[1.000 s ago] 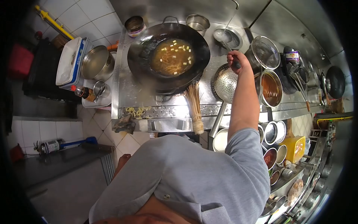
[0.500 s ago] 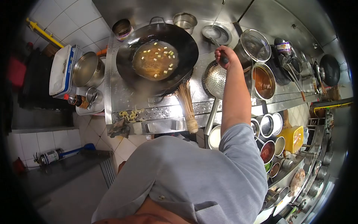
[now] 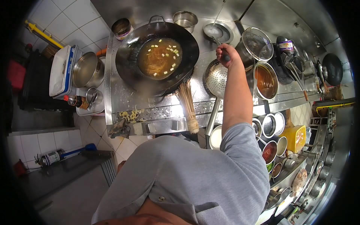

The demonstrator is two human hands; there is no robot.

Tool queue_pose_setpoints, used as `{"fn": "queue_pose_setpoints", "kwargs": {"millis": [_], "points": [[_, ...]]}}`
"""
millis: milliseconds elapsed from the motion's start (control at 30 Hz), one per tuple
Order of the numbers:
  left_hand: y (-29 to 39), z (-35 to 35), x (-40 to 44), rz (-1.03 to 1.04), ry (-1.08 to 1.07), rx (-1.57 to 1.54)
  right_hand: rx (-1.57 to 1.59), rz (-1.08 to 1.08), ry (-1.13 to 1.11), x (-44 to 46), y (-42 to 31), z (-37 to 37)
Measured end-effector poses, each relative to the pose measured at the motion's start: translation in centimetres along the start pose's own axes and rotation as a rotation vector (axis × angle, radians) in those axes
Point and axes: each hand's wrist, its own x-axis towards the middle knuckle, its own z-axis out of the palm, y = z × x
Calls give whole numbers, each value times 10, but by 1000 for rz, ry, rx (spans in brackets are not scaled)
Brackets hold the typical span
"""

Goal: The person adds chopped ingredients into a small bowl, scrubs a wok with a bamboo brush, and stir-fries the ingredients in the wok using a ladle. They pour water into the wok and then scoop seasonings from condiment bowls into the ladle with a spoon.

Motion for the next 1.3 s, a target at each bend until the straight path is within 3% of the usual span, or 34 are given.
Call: {"fn": "queue_pose_setpoints", "kwargs": {"millis": [200, 267, 667, 700, 767, 900, 1000, 1100, 1167, 1300], "points": [[-24, 5, 13, -46, -22, -262, 9, -22, 12, 1, 2, -3], [10, 0, 0, 95, 13, 56, 14, 22, -11, 6, 1, -8], [37, 8, 9, 96, 8, 82, -2, 4, 20, -3, -1, -1], [26, 11, 15, 97, 7, 82, -2, 3, 21, -3, -1, -1], [-8, 15, 32, 299, 1, 164, 37, -10, 15, -4, 1, -1], [-5, 14, 39, 254, -50, 198, 62, -5, 15, -6, -2, 1], [-39, 24, 61, 327, -77, -24, 53, -21, 37, -7, -3, 2], [4, 16, 44, 266, -49, 110, 52, -18, 29, -5, -4, -1], [25, 12, 38, 64, -58, 27, 86, 8, -19, -5, -6, -5], [-23, 20, 68, 0, -115, -273, 73, 2, 14, -11, -10, -3]]}}
